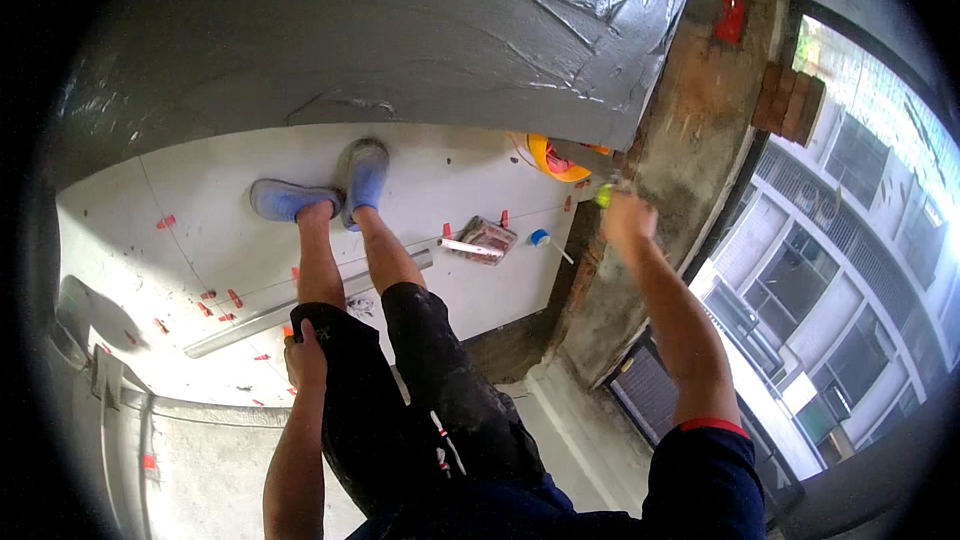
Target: The person applies adhesive to the floor using a notched trowel, then places a large tile onto the prepared surface with the help of another person. The person then uses a cloth and a float to wipe and press the tile into place.
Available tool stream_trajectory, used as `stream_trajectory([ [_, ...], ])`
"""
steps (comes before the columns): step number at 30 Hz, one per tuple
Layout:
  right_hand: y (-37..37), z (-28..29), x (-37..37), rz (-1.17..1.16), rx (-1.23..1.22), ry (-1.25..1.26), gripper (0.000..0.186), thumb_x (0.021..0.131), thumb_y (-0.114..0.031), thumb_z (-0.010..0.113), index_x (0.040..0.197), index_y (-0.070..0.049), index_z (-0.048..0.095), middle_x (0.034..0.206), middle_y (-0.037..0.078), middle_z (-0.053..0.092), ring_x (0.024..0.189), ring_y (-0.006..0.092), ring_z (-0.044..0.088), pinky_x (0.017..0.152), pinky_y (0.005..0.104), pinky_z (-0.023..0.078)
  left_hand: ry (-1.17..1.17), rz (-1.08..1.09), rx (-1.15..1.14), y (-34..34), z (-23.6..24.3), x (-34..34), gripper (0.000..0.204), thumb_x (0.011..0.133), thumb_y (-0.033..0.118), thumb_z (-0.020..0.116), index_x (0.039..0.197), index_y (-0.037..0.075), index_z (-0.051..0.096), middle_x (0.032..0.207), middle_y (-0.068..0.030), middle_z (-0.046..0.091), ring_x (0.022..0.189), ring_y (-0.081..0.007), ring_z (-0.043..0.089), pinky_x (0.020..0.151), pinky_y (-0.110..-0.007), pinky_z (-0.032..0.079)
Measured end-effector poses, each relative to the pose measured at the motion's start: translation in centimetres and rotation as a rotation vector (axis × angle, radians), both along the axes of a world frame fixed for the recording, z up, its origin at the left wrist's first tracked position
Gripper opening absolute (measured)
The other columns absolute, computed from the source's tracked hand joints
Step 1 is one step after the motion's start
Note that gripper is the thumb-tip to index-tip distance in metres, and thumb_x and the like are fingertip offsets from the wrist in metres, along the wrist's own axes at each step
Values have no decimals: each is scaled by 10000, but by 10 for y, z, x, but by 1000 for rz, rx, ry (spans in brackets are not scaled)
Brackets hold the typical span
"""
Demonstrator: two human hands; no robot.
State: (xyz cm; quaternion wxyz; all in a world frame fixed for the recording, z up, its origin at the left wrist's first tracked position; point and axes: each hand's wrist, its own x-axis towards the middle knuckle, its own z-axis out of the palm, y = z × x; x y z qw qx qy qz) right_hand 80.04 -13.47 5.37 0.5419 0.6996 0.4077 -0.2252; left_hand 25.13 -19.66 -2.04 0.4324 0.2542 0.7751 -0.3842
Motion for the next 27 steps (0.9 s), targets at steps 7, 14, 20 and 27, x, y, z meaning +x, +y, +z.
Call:
stream_trajectory([
  [7,97,-40,-216,74,82,457,339,900,-323,589,1145,-88,597,997,122,689,908,300,694,716,445,550,40,64,58,-7,6,3,819,926,664,365,1374,-17,448,1323,-247,538,1217,-406,529,988,-501,434],
  [14,187,0,-476,17,370,1094,361,840,-329,689,1089,-80,615,973,166,667,852,348,682,718,456,549,2,343,84,-30,4,-1,724,935,607,395,1214,-42,551,1197,-280,588,1118,-431,577,942,-530,449],
  [20,210,44,-564,147,482,1334,428,813,-385,715,1104,-81,638,967,147,674,869,356,661,738,433,523,47,499,198,-21,34,-40,673,919,584,461,1134,-46,562,1141,-270,604,1082,-431,593,921,-510,474],
  [27,220,43,-496,145,288,1078,477,781,-410,773,1023,-8,682,814,157,672,723,240,643,667,371,499,-44,745,532,-16,54,-92,628,931,550,469,1109,-45,564,1113,-278,598,1053,-444,595,899,-516,476],
])
